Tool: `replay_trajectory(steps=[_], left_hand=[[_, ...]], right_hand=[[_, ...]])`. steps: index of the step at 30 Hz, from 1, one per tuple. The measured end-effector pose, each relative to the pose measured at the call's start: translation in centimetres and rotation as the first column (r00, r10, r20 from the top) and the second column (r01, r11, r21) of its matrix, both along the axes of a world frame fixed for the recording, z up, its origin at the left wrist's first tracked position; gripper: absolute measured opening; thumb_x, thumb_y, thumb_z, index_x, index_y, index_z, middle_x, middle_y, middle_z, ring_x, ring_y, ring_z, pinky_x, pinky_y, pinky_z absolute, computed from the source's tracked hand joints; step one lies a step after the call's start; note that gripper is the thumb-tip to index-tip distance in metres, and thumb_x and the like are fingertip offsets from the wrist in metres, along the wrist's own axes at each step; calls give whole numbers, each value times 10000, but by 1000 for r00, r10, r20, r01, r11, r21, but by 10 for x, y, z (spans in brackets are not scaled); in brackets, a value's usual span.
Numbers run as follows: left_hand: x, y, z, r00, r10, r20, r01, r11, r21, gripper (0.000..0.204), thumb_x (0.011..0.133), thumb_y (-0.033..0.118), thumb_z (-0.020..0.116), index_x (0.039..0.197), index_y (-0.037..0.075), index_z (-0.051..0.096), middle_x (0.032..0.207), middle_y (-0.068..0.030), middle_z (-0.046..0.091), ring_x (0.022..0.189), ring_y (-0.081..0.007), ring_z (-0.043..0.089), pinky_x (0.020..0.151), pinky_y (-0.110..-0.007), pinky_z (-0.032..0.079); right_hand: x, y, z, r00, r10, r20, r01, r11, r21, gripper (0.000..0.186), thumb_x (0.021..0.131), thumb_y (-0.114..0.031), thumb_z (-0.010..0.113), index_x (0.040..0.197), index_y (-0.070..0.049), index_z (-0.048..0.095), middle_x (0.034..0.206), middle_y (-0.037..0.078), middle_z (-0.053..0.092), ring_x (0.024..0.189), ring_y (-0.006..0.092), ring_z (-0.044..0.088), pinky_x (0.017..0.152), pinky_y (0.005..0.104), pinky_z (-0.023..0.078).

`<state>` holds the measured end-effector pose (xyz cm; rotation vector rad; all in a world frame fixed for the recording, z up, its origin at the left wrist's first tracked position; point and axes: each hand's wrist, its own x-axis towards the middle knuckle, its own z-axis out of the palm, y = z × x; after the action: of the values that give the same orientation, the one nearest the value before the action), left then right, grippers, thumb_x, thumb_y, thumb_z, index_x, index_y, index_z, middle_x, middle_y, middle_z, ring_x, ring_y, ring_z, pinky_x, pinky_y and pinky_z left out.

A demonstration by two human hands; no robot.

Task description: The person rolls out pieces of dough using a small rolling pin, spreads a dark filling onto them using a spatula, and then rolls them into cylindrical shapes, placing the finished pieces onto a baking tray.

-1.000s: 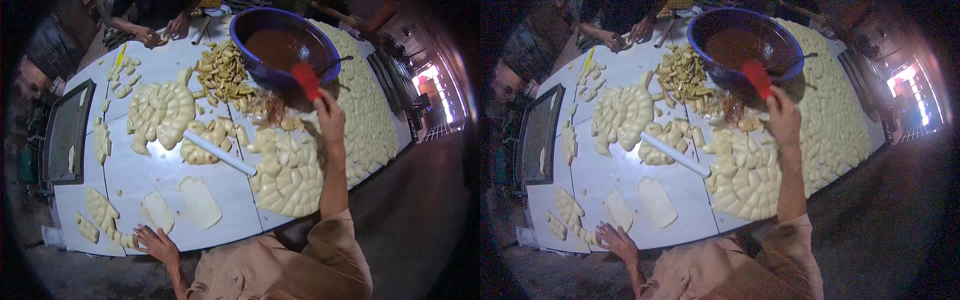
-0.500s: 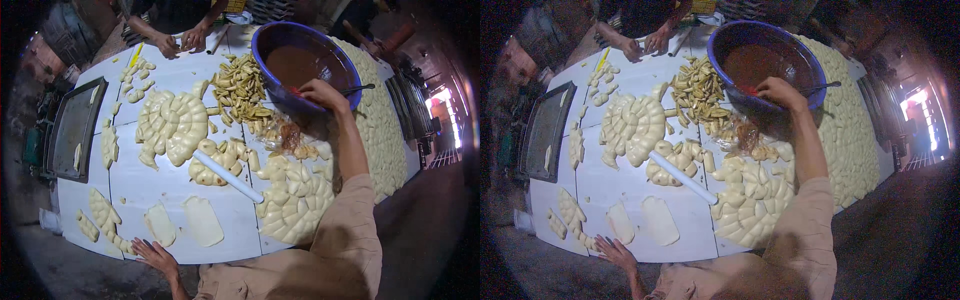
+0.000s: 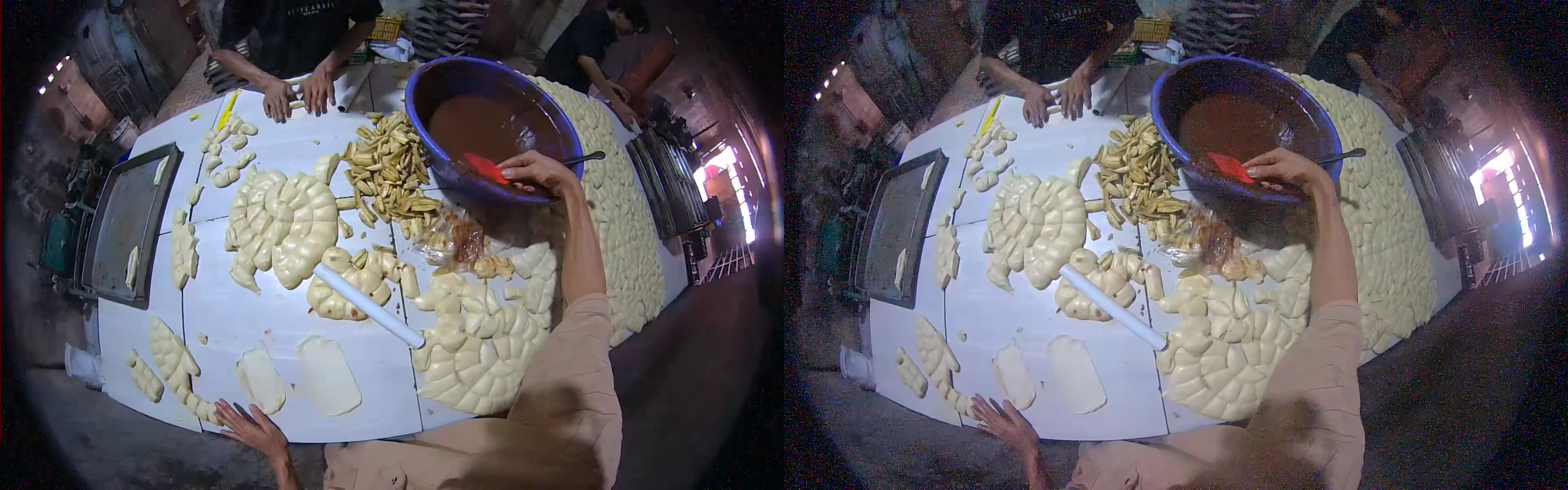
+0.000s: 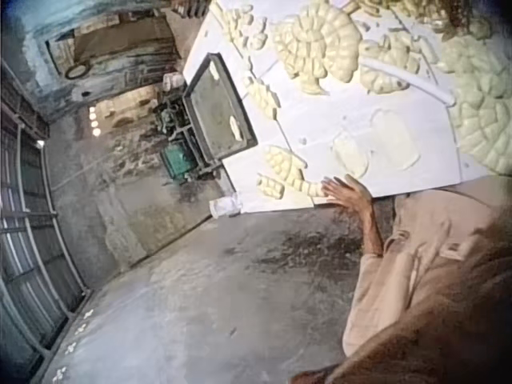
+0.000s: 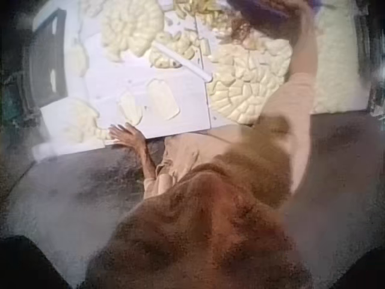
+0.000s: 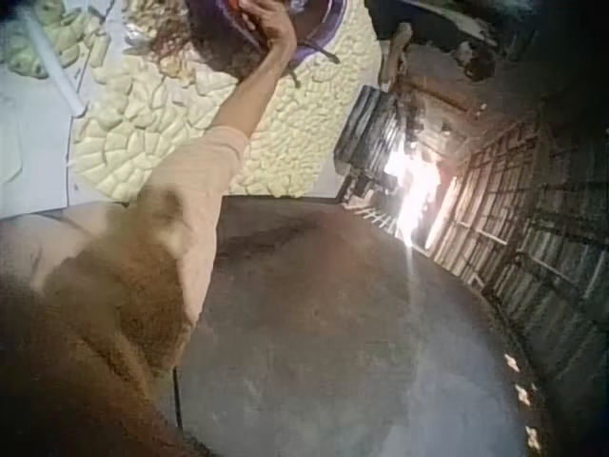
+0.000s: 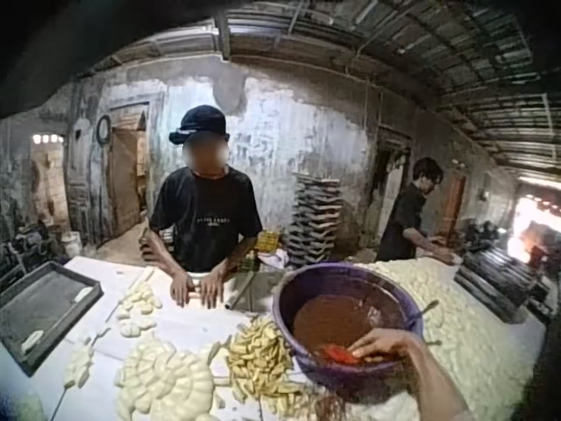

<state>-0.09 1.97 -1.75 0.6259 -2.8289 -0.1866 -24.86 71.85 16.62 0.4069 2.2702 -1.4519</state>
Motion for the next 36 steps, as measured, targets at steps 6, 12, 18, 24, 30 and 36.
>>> replay_trajectory(steps=[6,12,18,24,30,36], left_hand=[[4,3,3,996,-54,-66,57,997,48,640,1079,360,448,1614,76,241,1679,-151,222,1570,-342,121,1227,-613,10],[3,3,19,989,-57,-136,76,988,135,697,1045,348,532,1606,41,253,1661,-185,258,1558,-380,147,1220,-613,13],[-16,14,7,967,-90,-238,142,967,213,755,1009,358,610,1599,33,270,1647,-204,280,1552,-415,139,1195,-653,9],[-2,2,0,968,-78,-239,122,976,178,784,988,366,631,1603,49,263,1661,-184,257,1559,-413,103,1199,-657,-7],[1,2,-2,955,-105,-277,160,970,184,754,974,347,643,1591,70,310,1654,-173,283,1557,-410,123,1199,-658,-2],[2,-1,-1,944,-154,-293,205,967,153,815,935,393,683,1581,62,313,1652,-166,281,1551,-402,151,1200,-668,35]], right_hand=[[15,-4,8,1000,25,-19,-26,997,-77,428,932,-193,754,1281,38,663,816,5,666,591,49,545,506,192,409],[34,-72,35,985,102,-141,-97,994,41,350,932,-213,744,1203,4,703,692,-21,576,541,40,469,457,222,326],[88,-146,36,932,353,-78,-347,934,83,365,912,-255,754,1193,-23,735,838,16,709,664,33,559,558,209,420],[140,-284,-28,746,661,-80,-632,740,230,296,939,-265,693,1147,-61,751,962,114,768,822,221,731,780,336,552],[190,-367,-51,668,728,-154,-519,604,604,231,896,-243,729,1075,-101,763,852,107,723,781,305,704,696,396,539],[218,-366,-51,732,642,-226,-299,602,741,219,907,-244,729,1090,-128,758,821,93,707,700,303,684,645,398,529]])
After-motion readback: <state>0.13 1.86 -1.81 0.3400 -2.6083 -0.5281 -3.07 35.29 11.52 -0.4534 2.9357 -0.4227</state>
